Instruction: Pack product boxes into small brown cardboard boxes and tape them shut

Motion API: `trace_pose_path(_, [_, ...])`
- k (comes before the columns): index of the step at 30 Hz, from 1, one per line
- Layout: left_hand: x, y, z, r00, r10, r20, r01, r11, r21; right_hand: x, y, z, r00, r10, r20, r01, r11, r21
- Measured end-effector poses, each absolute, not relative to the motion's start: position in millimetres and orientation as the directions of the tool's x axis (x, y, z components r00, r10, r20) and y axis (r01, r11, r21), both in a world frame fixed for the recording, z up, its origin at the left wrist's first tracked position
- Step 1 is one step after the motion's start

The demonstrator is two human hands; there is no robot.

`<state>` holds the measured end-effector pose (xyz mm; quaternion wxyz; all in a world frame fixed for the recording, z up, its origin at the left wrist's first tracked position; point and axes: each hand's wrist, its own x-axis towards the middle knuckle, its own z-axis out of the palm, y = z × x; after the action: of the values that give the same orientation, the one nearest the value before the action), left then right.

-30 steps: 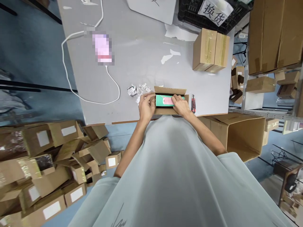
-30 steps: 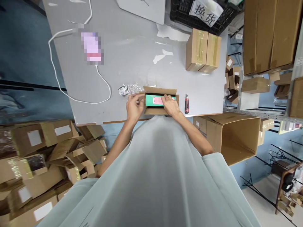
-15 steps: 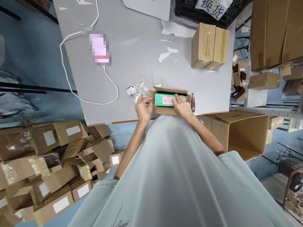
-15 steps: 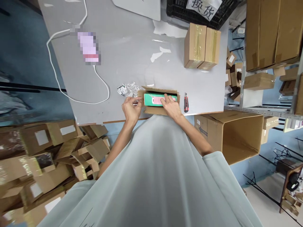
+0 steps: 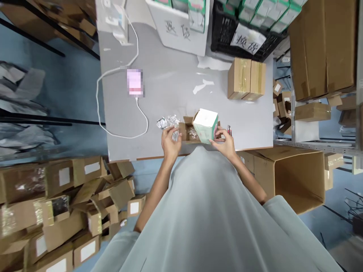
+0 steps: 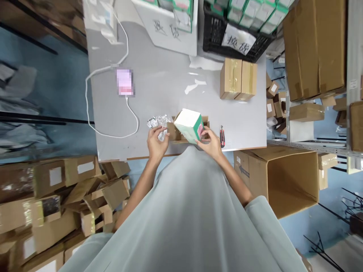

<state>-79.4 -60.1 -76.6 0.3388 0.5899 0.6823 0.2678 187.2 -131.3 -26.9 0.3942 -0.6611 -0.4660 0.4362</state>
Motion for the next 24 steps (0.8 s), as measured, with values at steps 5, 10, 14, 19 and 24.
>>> trace_pose_path(5, [-51,-44,-25,0.272,0.928,-0.256,0.219,0.199,0.955,189,-88,-6,0.259,0.914,-0.312,-0.157,-0.279,-0.948])
trace_pose_path(10, [-22,-19,18,0.350,0.881,-0.320,-0.081,0.368,0.926,195,-45,42,0.244,0.938,-0.247,-0.288,-0.173,-0.942])
trace_pose_path(14, [-9,4,51,0.254,0.946,-0.203,-0.184,0.254,0.950,201,-11,76,0.254,0.964,-0.081,-0.248,-0.016,-0.969])
trace_pose_path(19, [3,22,88,0.080,0.992,-0.095,-0.197,0.110,0.974,200,15,104,0.312,0.945,0.098,-0.125,0.143,-0.982])
trace_pose_path(24, [16,18,107,-0.140,0.990,0.018,-0.115,-0.035,0.993,184,11,128,0.377,0.888,0.263,0.098,0.244,-0.965])
